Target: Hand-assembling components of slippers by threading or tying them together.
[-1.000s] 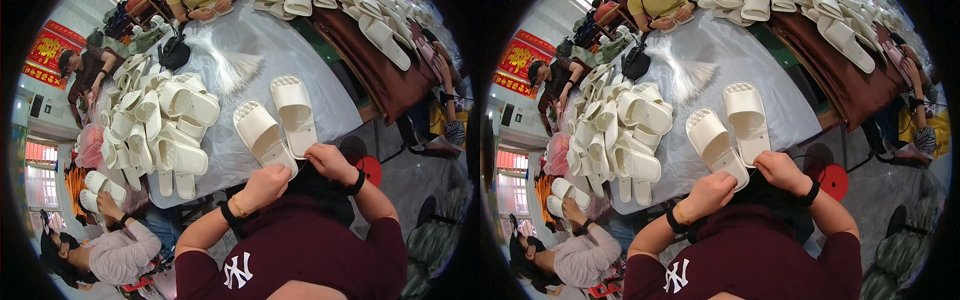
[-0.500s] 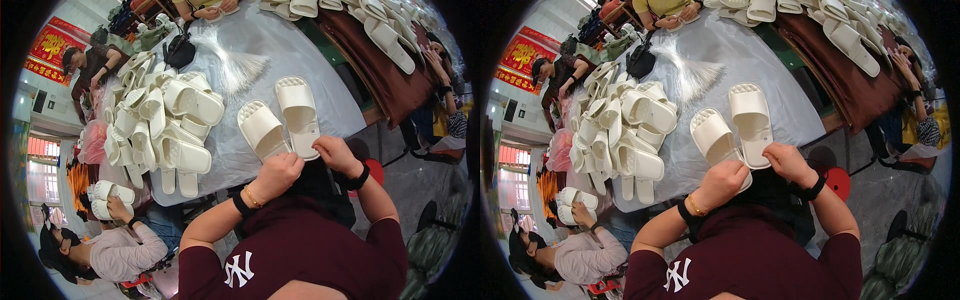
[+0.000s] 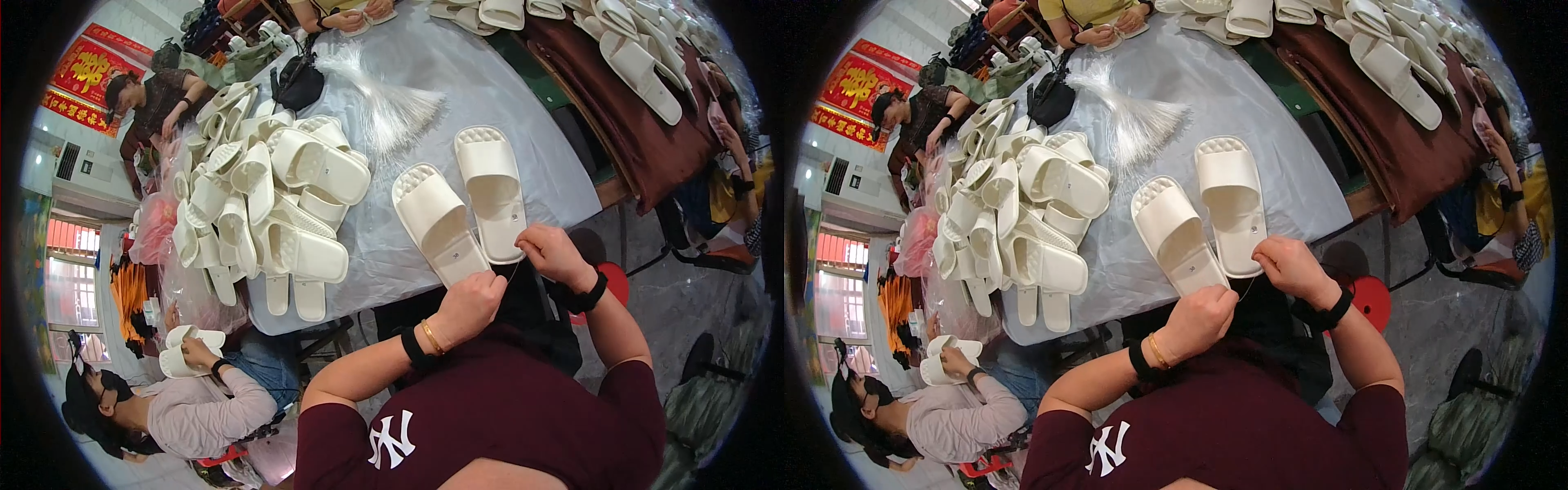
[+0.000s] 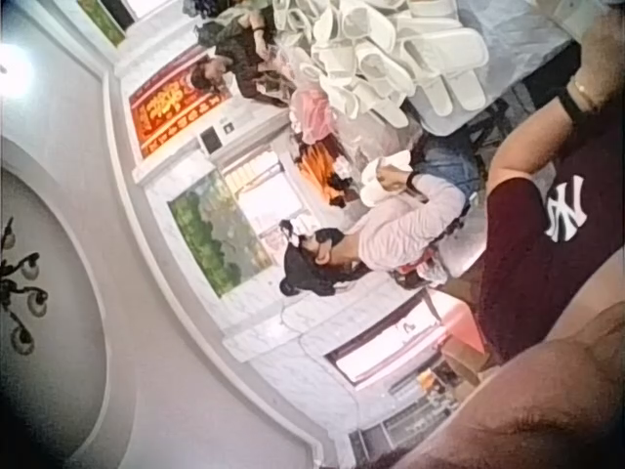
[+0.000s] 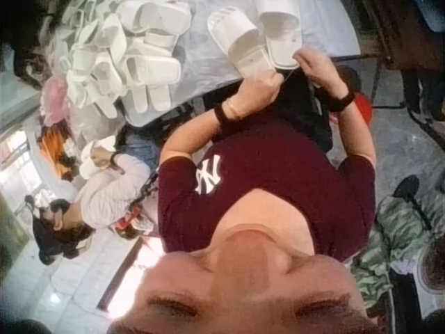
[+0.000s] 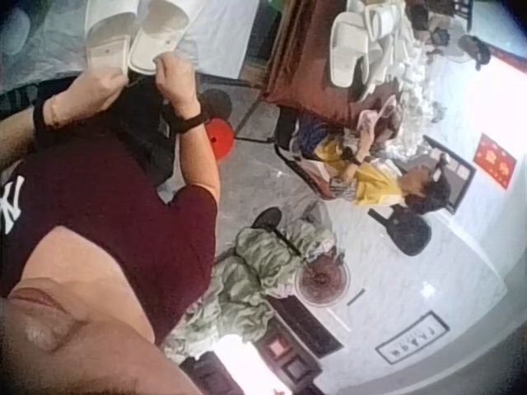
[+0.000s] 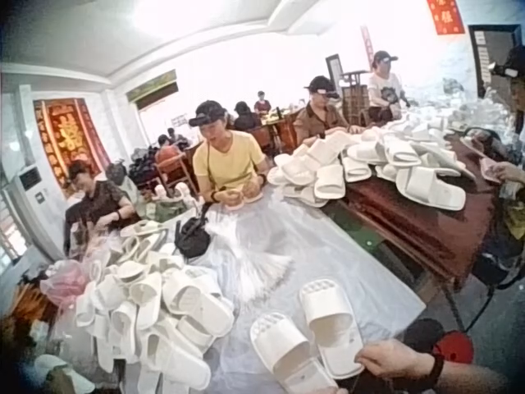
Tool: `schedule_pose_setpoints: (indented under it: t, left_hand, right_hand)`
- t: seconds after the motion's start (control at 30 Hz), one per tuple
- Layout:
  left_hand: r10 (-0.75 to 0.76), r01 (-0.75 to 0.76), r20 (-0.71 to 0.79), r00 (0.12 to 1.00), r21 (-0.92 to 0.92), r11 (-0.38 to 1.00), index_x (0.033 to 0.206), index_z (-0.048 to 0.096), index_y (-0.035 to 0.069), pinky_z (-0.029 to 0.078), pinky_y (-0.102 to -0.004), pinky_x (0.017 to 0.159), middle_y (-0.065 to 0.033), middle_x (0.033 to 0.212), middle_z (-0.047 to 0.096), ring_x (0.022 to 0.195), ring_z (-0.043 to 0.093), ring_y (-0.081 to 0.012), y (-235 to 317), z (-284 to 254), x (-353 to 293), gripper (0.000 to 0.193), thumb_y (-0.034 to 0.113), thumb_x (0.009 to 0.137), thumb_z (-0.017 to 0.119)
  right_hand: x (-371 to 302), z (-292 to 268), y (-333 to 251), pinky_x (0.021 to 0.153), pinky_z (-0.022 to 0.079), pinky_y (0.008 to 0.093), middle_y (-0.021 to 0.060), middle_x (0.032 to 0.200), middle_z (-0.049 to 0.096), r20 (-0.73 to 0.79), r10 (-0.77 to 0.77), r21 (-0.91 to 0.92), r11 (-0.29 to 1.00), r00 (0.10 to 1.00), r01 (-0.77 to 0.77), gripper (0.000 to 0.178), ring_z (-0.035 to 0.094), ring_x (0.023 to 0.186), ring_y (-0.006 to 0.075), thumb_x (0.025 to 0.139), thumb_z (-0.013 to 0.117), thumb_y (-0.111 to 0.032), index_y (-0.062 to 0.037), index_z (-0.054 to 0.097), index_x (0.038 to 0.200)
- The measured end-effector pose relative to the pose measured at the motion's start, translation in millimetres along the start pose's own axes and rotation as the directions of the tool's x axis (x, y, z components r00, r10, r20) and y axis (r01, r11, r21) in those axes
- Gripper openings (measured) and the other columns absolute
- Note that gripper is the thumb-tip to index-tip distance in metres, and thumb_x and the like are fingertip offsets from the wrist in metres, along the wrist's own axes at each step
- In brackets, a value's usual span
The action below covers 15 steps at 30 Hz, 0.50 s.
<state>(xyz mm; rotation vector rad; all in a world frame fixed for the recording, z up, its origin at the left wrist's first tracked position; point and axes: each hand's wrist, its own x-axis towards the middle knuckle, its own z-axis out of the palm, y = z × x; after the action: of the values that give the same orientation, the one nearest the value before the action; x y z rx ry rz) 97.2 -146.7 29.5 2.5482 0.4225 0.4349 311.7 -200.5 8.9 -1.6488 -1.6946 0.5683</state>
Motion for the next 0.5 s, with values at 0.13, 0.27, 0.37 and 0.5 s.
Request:
schedule_pose_setpoints:
  t: [0.13,0.27,0.37,0.5]
  left_hand:
    - [-0.047,0.047,0.020,0.999,0.007,0.999,0.079,0.052,0.004,0.048,-0.0399,0.060,-0.0119,0.071,0.053,0.068,0.058,-0.0310,-9.1,3.5,-1.7,0.008,0.006,0.081,0.058]
    - [-0.047,0.047,-0.008,0.999,-0.007,0.999,0.080,0.054,0.004,0.048,-0.0396,0.060,-0.0117,0.072,0.053,0.068,0.058,-0.0311,-19.2,1.6,1.5,0.006,0.007,0.082,0.059]
    - [-0.019,0.019,-0.018,1.000,-0.018,1.000,0.080,0.054,0.004,0.048,-0.0395,0.060,-0.0118,0.072,0.053,0.069,0.058,-0.0310,-17.1,0.9,3.5,0.006,0.007,0.082,0.059]
    - [0.019,-0.019,-0.023,1.000,0.003,1.000,0.077,0.052,0.004,0.048,-0.0386,0.061,-0.0116,0.072,0.053,0.069,0.058,-0.0296,-9.6,1.8,10.8,0.008,0.006,0.079,0.060]
  right_hand:
    - [1.8,4.1,0.3,0.066,0.049,0.0407,0.0167,0.079,0.062,-0.012,-0.014,0.007,1.000,1.000,0.014,0.007,0.061,0.074,0.0355,0.084,0.060,-0.009,-0.0018,0.062,0.084]
    - [4.1,2.7,-1.4,0.067,0.050,0.0402,0.0169,0.081,0.062,0.013,0.011,0.009,1.000,1.000,-0.011,0.007,0.061,0.075,0.0354,0.083,0.059,-0.007,-0.0016,0.062,0.085]
    - [3.3,0.0,-3.1,0.068,0.050,0.0397,0.0170,0.082,0.062,0.030,-0.003,0.033,0.999,1.000,0.002,0.008,0.062,0.076,0.0349,0.081,0.058,-0.004,-0.0007,0.062,0.086]
    - [1.1,-6.4,-5.9,0.067,0.050,0.0388,0.0170,0.082,0.062,0.050,-0.027,0.062,0.998,0.998,0.024,0.011,0.062,0.075,0.0342,0.077,0.057,0.000,0.0000,0.061,0.087]
